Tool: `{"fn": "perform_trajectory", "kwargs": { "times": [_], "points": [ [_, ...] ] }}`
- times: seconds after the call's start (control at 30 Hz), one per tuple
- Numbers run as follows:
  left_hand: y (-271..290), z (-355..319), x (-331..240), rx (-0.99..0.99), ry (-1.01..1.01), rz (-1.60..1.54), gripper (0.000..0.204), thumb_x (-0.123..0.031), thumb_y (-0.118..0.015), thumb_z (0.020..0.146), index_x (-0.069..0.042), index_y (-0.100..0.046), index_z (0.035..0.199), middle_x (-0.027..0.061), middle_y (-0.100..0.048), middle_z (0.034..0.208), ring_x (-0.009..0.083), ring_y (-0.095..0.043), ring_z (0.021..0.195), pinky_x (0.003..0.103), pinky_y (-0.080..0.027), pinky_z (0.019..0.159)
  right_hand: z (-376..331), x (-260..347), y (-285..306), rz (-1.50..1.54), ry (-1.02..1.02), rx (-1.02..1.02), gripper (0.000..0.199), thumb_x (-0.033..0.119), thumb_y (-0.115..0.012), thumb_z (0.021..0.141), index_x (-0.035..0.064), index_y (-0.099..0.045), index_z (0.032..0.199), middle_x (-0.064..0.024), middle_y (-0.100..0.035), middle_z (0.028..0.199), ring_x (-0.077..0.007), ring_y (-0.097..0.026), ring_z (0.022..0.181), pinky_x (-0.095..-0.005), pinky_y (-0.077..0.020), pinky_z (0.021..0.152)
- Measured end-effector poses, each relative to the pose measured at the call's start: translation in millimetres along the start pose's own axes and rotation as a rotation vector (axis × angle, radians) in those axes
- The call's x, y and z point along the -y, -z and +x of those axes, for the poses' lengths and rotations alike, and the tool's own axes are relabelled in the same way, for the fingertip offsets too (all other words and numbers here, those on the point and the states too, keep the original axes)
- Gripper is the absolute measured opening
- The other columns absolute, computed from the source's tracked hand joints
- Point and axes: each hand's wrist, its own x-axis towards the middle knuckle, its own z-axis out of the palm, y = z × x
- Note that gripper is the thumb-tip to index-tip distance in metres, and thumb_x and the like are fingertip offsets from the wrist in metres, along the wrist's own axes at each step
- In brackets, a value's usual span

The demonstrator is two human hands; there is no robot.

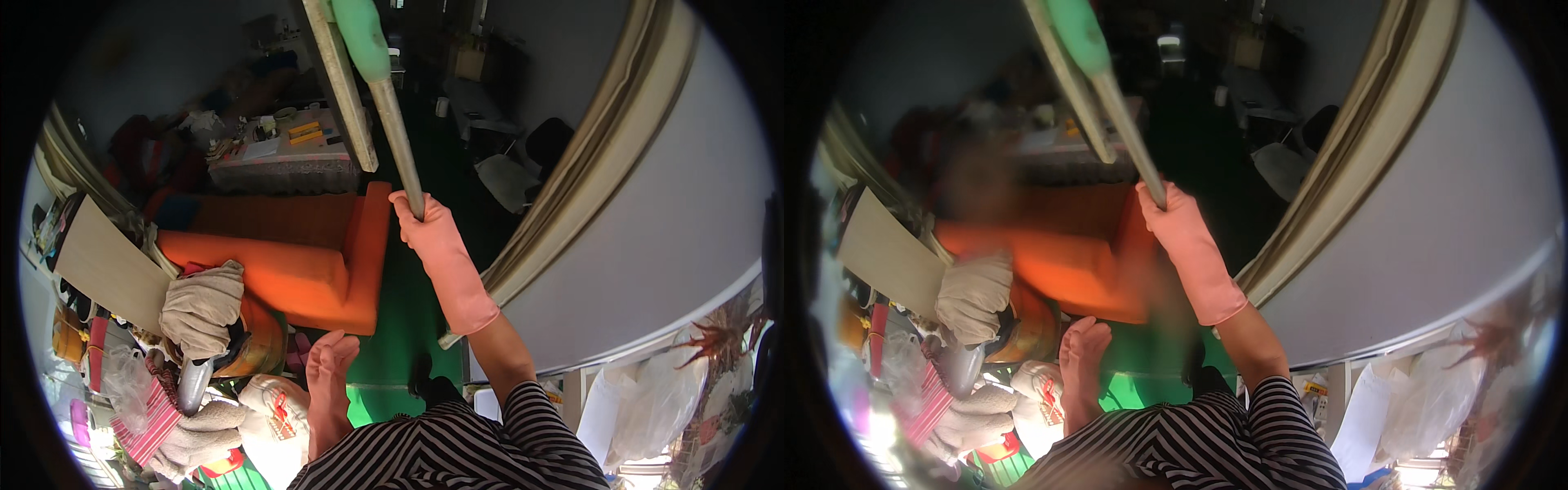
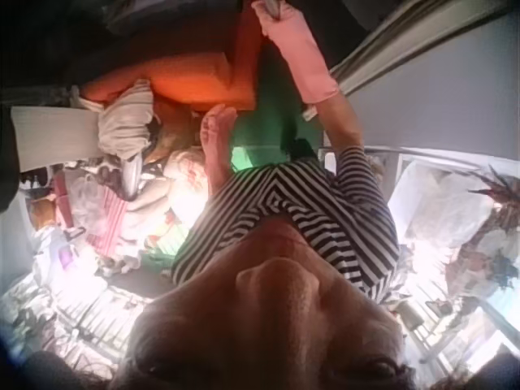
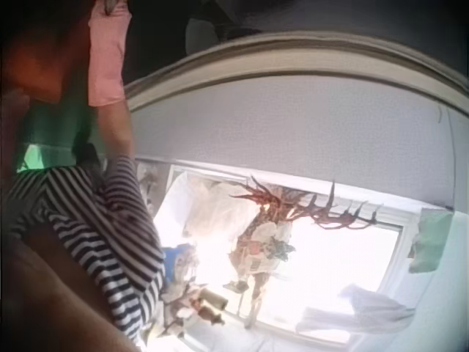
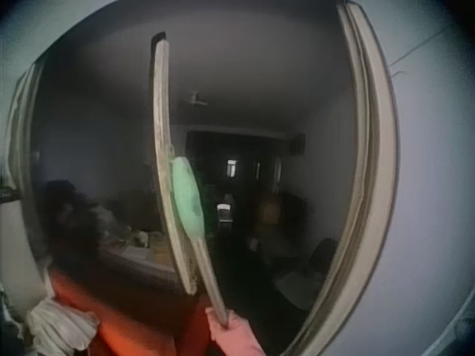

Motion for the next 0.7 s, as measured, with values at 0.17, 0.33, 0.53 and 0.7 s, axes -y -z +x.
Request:
{"fn": "perform_trajectory", "kwargs": {
  "times": [0.17, 0.33, 0.53, 0.7],
  "points": [
    [-50.4, 97.6, 53.7, 0.023, 0.192, 0.034, 0.044, -0.033, -0.062, 0.103, 0.002, -0.057, 0.128, 0.0176, -0.071, 0.113, 0.0266, -0.068, 0.108, 0.043, -0.052, 0.102, 135.4, -14.3, 55.3, 0.021, 0.023, -0.061, 0.015, 0.022, -0.065, 0.1, 0.0099, -0.071, 0.105, 0.0049, -0.049, 0.061, -0.0042, -0.047, 0.05, -0.0227, -0.0353, 0.047],
    [-157.1, 218.3, 46.7, -0.003, 0.246, -0.01, 0.045, -0.038, -0.063, 0.102, -0.001, -0.057, 0.128, 0.0148, -0.069, 0.116, 0.0261, -0.068, 0.107, 0.039, -0.055, 0.097, 262.0, -28.4, 107.6, 0.06, 0.028, -0.1, 0.02, 0.028, -0.068, 0.097, 0.0102, -0.073, 0.105, 0.0034, -0.054, 0.06, -0.0051, -0.048, 0.048, -0.0239, -0.0349, 0.043],
    [-209.4, 355.8, 63.4, 0.006, 0.167, -0.093, 0.037, -0.026, -0.061, 0.103, 0.001, -0.058, 0.126, 0.022, -0.07, 0.114, 0.0329, -0.07, 0.105, 0.045, -0.055, 0.099, 395.8, -48.5, 143.2, 0.068, -0.022, -0.113, 0.013, 0.02, -0.067, 0.099, 0.0095, -0.072, 0.103, 0.0039, -0.052, 0.058, -0.0052, -0.047, 0.045, -0.0227, -0.0332, 0.042],
    [-215.7, 492.8, 88.9, -0.249, 0.242, -0.102, 0.024, -0.019, -0.055, 0.104, 0.0, -0.058, 0.119, 0.0141, -0.07, 0.103, 0.0265, -0.07, 0.095, 0.039, -0.058, 0.091, 521.4, -99.5, 172.1, 0.062, -0.061, -0.177, 0.013, 0.02, -0.067, 0.099, 0.0092, -0.072, 0.103, 0.0042, -0.05, 0.056, -0.0058, -0.046, 0.044, -0.024, -0.0325, 0.041]
  ]
}}
